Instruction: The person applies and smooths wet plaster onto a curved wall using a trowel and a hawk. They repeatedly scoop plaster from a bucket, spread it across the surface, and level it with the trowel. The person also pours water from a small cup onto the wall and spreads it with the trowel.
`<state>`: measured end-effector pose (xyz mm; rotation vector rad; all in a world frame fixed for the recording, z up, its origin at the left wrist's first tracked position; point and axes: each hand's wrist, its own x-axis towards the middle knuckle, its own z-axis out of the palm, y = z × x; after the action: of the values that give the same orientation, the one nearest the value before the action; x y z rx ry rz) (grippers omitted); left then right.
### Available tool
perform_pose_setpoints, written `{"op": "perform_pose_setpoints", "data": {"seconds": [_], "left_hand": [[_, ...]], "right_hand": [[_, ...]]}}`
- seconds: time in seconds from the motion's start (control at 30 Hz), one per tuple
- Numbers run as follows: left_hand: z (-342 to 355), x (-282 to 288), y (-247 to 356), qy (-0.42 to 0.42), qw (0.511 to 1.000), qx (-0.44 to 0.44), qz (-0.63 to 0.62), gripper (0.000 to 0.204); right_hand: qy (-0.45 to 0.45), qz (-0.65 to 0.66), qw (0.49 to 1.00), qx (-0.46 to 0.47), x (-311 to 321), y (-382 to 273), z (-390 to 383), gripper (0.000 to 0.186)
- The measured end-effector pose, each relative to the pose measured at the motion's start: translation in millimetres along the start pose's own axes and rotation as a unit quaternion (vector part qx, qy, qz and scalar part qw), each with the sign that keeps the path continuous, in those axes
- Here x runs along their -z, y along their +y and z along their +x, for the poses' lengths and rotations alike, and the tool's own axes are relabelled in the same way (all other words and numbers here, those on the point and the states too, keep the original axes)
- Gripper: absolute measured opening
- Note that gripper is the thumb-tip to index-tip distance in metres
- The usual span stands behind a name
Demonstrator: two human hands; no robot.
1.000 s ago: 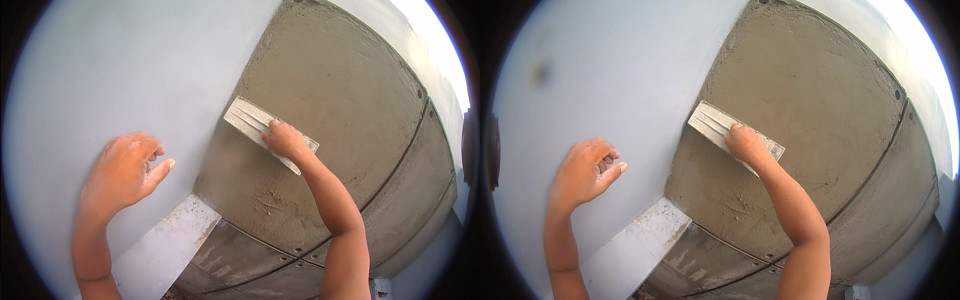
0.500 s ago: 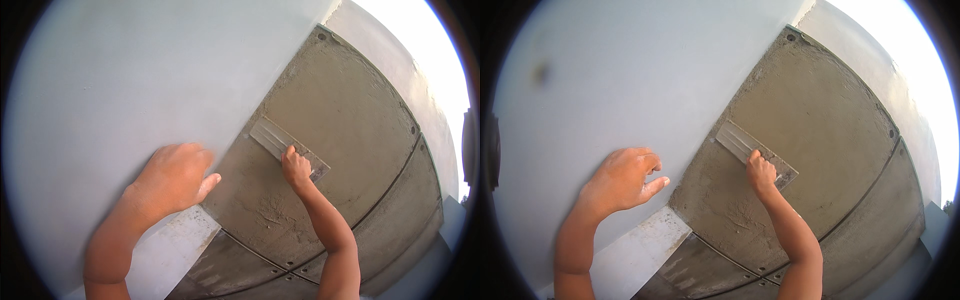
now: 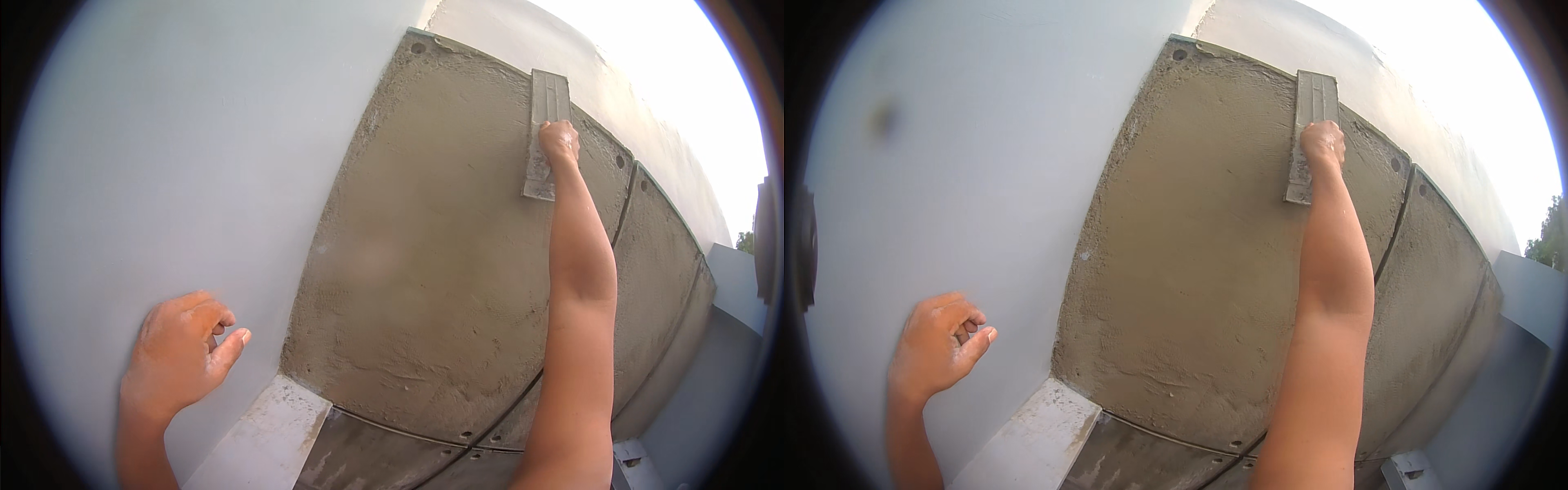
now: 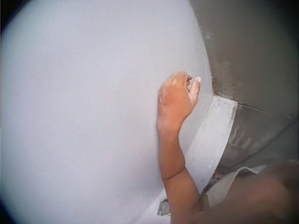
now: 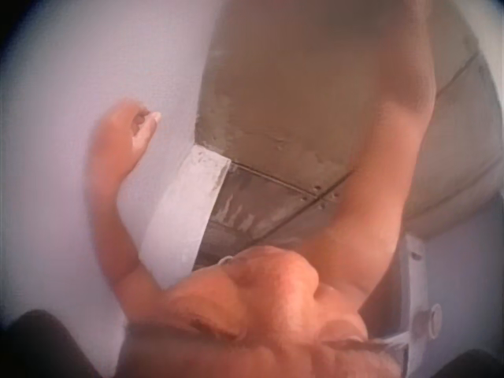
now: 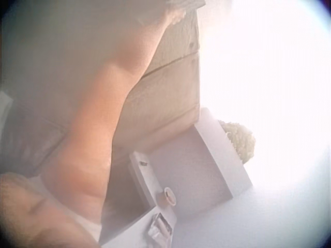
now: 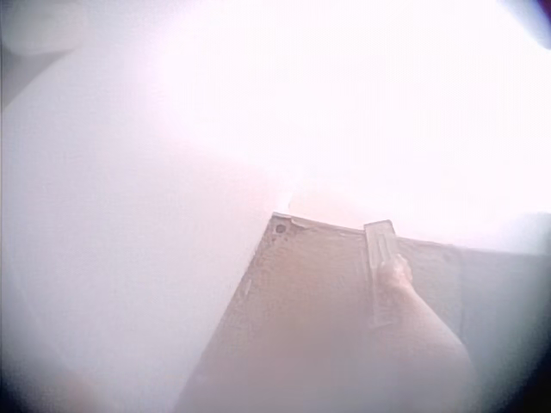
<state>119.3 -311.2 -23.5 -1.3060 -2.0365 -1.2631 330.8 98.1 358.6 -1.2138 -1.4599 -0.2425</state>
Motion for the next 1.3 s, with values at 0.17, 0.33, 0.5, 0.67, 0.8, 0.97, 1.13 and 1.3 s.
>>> {"op": "perform_pose_setpoints", "data": {"seconds": [0.17, 0.33, 0.5, 0.67, 0.8, 0.97, 1.13, 1.3], "left_hand": [[3.3, -4.5, -0.7, -0.013, 0.999, 0.000, 0.031, 0.020], [8.5, -3.4, -0.5, -0.016, 0.995, -0.021, 0.094, 0.027], [14.8, -2.5, 2.6, -0.068, 0.995, 0.001, 0.070, 0.029], [17.9, -14.4, -7.2, -0.017, 0.996, -0.026, 0.078, 0.025], [20.0, -21.0, -12.6, 0.003, 0.995, -0.054, 0.082, 0.017], [9.9, -24.3, -6.8, -0.032, 0.994, -0.079, 0.064, 0.015], [12.1, -20.4, -21.2, -0.009, 0.987, -0.122, 0.104, 0.015], [7.5, -18.5, -27.1, 0.035, 0.984, -0.163, 0.056, 0.017]], "right_hand": [[0.024, -0.014, 0.996, -0.085, 43.5, 130.9, 39.2, 0.043], [0.050, 0.288, 0.946, -0.138, 47.0, 200.3, 45.7, 0.043], [-0.059, 0.236, 0.969, 0.044, 21.7, 127.0, 48.6, 0.044], [-0.182, 0.089, 0.951, 0.235, -12.6, 33.0, -12.1, 0.042], [-0.292, -0.031, 0.909, 0.296, -70.8, 40.2, -135.3, 0.041], [-0.304, -0.106, 0.880, 0.349, -134.1, 117.1, -305.5, 0.042], [-0.480, -0.130, 0.823, 0.273, -164.2, 206.9, -439.2, 0.030], [-0.537, -0.122, 0.799, 0.241, -177.3, 305.1, -531.1, 0.034]]}}
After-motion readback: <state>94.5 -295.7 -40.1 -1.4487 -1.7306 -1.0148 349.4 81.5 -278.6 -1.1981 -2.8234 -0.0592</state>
